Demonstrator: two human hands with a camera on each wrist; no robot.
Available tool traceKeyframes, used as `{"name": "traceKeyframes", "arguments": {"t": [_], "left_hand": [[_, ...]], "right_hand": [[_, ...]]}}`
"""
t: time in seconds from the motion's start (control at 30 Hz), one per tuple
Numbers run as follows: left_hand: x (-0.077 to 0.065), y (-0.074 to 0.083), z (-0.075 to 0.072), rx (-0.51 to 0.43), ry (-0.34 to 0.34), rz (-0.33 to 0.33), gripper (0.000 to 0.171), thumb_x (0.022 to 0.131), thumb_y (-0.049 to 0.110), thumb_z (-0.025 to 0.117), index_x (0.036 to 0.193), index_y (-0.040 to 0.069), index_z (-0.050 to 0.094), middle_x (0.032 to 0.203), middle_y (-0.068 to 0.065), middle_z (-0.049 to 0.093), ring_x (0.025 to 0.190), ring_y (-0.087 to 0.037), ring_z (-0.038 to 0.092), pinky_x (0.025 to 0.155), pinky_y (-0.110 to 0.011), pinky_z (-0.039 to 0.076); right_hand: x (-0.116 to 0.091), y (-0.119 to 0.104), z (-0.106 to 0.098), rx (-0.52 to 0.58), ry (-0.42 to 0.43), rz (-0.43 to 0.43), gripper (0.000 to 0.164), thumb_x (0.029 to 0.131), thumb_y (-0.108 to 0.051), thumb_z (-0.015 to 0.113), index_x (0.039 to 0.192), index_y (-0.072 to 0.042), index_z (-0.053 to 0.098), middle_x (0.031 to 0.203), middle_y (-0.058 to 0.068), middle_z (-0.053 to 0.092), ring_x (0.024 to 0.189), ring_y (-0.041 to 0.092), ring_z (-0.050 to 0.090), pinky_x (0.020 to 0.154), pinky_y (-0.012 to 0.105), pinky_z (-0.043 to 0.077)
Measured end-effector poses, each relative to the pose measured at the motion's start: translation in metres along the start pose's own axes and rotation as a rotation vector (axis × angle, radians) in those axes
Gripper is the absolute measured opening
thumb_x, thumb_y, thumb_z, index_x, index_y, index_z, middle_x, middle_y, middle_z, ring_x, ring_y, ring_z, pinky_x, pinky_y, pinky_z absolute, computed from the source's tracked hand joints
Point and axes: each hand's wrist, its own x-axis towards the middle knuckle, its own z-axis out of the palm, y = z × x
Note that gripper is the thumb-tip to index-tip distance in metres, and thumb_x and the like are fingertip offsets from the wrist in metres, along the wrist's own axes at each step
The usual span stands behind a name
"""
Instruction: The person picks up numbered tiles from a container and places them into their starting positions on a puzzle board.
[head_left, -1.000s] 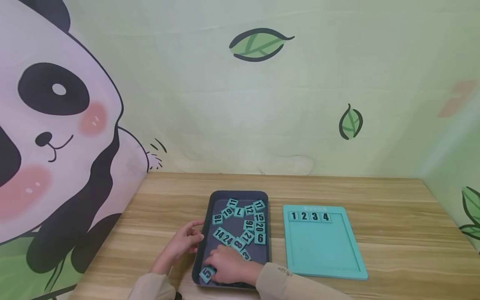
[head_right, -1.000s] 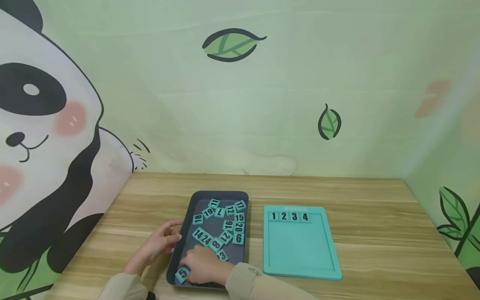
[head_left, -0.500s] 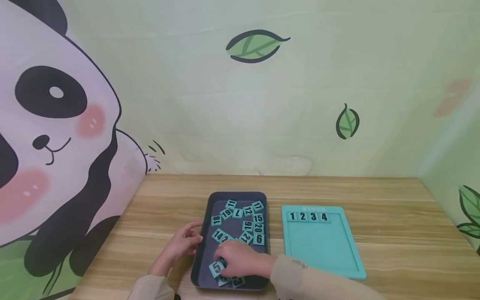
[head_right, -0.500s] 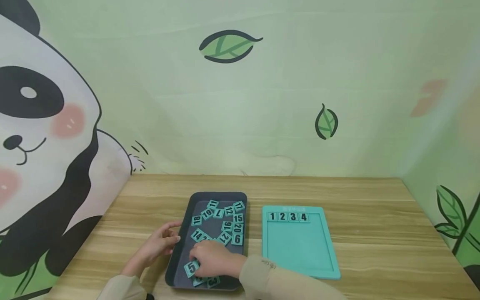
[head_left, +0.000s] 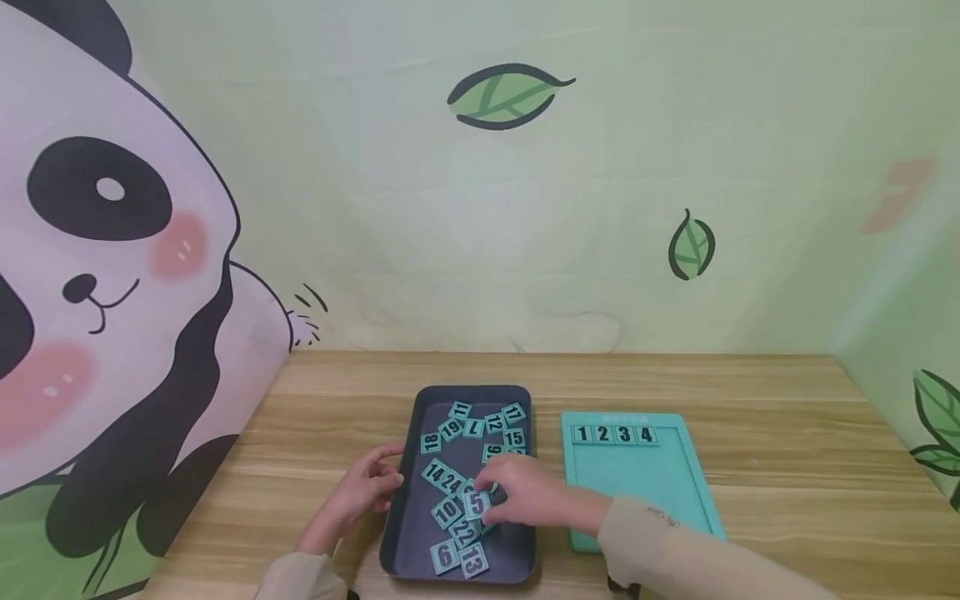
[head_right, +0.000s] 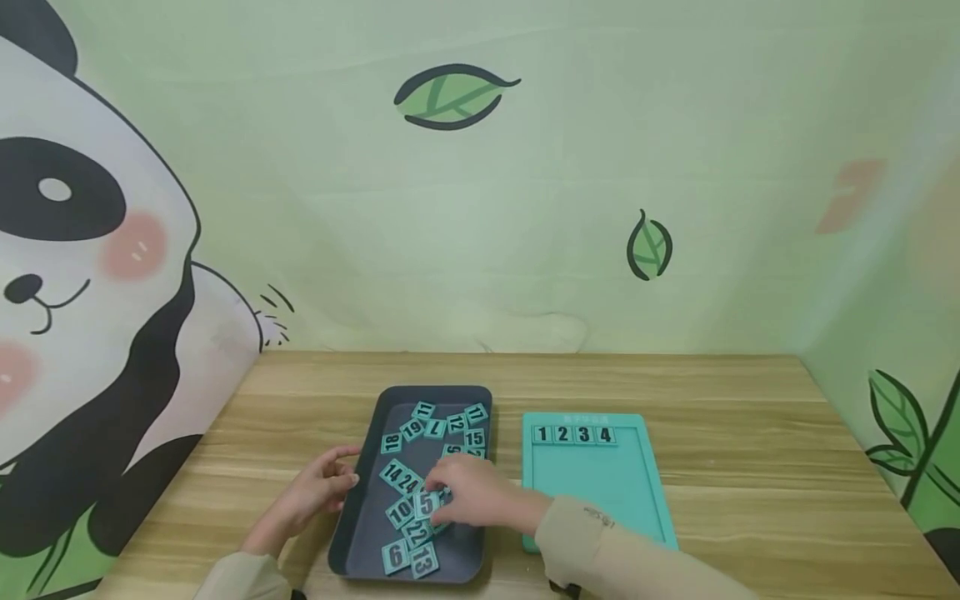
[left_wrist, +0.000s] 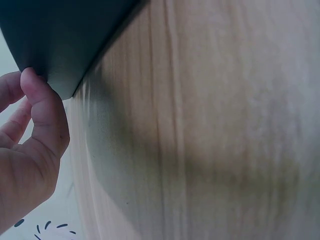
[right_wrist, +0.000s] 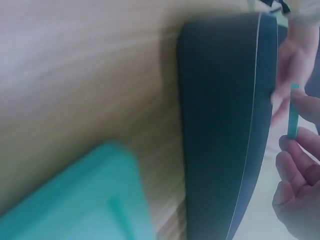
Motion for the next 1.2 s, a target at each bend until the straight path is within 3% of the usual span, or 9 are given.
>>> {"name": "traceKeyframes", "arguments": {"t": [0.27,0.4,0.5,0.67,1.2], "left_hand": [[0.002,-0.002,-0.001,0.002,0.000,0.005,0.043,0.082,-0.001,0.052,0.124,0.007,0.046,0.083,-0.007,0.046,0.067,-0.017,0.048,0.052,-0.026,0.042],[0.003,-0.002,-0.001,0.005,0.001,-0.002,0.043,0.082,-0.001,0.052,0.124,0.008,0.047,0.083,-0.007,0.046,0.068,-0.017,0.048,0.053,-0.026,0.042],[0.003,-0.001,-0.001,0.009,0.005,-0.002,0.043,0.082,-0.001,0.052,0.123,0.009,0.047,0.083,-0.007,0.047,0.068,-0.017,0.048,0.053,-0.026,0.042],[0.003,0.000,-0.001,0.011,0.010,-0.002,0.043,0.081,-0.002,0.052,0.123,0.009,0.048,0.083,-0.008,0.048,0.068,-0.018,0.049,0.053,-0.026,0.043],[0.003,-0.002,-0.002,0.007,-0.006,-0.002,0.042,0.083,0.000,0.051,0.124,0.008,0.046,0.085,-0.008,0.046,0.067,-0.017,0.049,0.054,-0.026,0.043]], "right_hand": [[-0.021,0.028,-0.017,0.106,0.091,0.100,0.029,0.070,-0.023,0.071,0.096,-0.011,0.064,0.092,-0.003,0.058,0.083,0.017,0.054,0.069,0.025,0.046],[-0.033,0.041,-0.026,0.129,0.113,0.168,0.028,0.070,-0.021,0.071,0.096,-0.012,0.064,0.096,0.001,0.059,0.090,0.022,0.055,0.072,0.032,0.047],[-0.040,0.053,-0.032,0.126,0.131,0.217,0.027,0.070,-0.021,0.071,0.094,-0.013,0.064,0.095,-0.001,0.060,0.092,0.020,0.055,0.075,0.034,0.046],[-0.052,0.073,-0.041,0.100,0.160,0.301,0.026,0.070,-0.020,0.071,0.094,-0.015,0.063,0.089,-0.007,0.057,0.082,0.012,0.052,0.069,0.027,0.045],[-0.087,0.132,-0.063,0.046,0.270,0.364,0.033,0.073,-0.011,0.067,0.104,-0.001,0.061,0.097,0.009,0.059,0.083,0.020,0.053,0.067,0.030,0.045]]}}
